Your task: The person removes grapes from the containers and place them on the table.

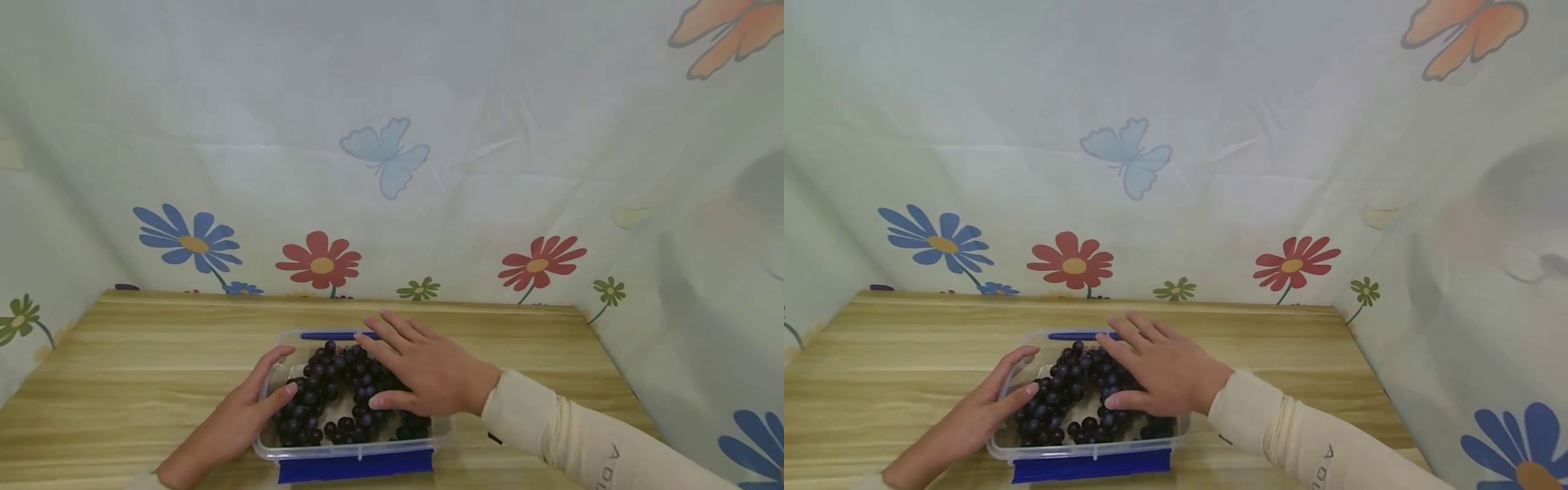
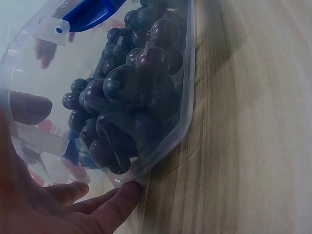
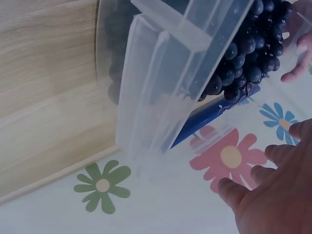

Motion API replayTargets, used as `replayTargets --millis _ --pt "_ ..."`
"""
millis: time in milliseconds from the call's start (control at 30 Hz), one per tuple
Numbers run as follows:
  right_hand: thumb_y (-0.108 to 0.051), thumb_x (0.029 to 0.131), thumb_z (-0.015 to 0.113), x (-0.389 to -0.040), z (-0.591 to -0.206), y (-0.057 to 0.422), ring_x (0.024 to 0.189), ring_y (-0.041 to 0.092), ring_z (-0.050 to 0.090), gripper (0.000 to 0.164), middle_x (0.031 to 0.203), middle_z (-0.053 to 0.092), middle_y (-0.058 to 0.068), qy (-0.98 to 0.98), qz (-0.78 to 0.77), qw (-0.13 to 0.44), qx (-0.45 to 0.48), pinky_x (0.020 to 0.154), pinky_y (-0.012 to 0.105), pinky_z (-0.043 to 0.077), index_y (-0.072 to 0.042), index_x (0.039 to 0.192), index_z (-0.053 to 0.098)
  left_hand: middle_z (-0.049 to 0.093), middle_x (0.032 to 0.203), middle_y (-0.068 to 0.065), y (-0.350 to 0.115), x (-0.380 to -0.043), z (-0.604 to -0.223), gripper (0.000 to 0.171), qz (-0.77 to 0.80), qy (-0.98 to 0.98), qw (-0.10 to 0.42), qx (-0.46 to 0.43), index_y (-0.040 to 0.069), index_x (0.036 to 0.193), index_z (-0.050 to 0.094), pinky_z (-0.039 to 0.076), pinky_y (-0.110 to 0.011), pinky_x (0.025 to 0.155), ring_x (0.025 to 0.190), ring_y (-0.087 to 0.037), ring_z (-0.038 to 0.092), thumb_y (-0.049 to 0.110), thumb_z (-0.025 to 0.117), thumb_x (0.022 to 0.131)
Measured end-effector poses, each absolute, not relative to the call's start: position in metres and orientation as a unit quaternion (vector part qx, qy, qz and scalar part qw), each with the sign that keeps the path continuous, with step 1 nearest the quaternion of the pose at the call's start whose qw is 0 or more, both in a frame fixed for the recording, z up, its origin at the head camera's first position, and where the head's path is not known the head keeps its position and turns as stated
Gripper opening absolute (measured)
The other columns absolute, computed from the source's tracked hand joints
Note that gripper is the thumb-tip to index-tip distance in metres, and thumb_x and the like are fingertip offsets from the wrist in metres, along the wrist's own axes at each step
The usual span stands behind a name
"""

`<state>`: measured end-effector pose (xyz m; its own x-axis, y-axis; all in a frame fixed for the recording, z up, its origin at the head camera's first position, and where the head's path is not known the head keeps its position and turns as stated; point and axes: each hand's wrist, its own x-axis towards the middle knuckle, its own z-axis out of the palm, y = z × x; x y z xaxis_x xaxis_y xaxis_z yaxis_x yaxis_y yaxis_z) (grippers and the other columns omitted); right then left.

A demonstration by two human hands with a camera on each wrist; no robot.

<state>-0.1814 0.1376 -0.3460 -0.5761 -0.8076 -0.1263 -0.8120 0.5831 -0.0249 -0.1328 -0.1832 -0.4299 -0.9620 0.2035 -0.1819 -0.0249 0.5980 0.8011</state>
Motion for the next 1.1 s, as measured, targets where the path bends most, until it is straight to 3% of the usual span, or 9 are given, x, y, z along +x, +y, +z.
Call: replayTargets --millis 233,467,900,1100 --pt "-0.070 0.104 0.034 -0.182 -0.348 0.127 0.166 0.027 0.003 0.083 0.178 -0.004 -0.001 0.873 0.036 0.057 -0.484 0.133 0.051 0.019 -0.029 0.169 0.002 0.029 0.168 -0.028 -0.183 -0.133 -0.431 0.068 0.446 0.885 0.126 0.049 0.033 0.162 0.021 0.044 -0.075 0.103 0.145 -0.058 0.040 0.055 0.053 0.105" --pt "-0.072 0.103 0.035 -0.183 -0.347 0.114 0.166 0.025 0.003 0.084 0.179 0.000 -0.001 0.862 0.070 0.058 -0.499 0.133 0.047 0.021 -0.029 0.168 0.002 0.032 0.166 -0.028 -0.182 -0.133 -0.434 0.067 0.445 0.886 0.121 0.051 0.032 0.162 0.022 0.047 -0.073 0.102 0.143 -0.055 0.045 0.053 0.053 0.106" --pt "-0.075 0.102 0.029 -0.185 -0.353 0.085 0.166 0.020 0.001 0.084 0.178 -0.001 -0.007 0.835 0.103 0.079 -0.535 0.134 0.044 0.016 -0.032 0.168 0.002 0.041 0.161 -0.027 -0.182 -0.131 -0.437 0.064 0.459 0.879 0.117 0.052 0.033 0.161 0.025 0.050 -0.067 0.101 0.135 -0.046 0.056 0.052 0.052 0.107" --pt "-0.075 0.102 0.030 -0.185 -0.355 0.077 0.166 0.018 0.001 0.084 0.178 0.000 -0.006 0.828 0.134 0.074 -0.540 0.135 0.042 0.013 -0.032 0.168 0.003 0.040 0.162 -0.025 -0.182 -0.132 -0.436 0.063 0.462 0.878 0.118 0.050 0.035 0.160 0.025 0.048 -0.070 0.104 0.139 -0.048 0.052 0.056 0.050 0.106"
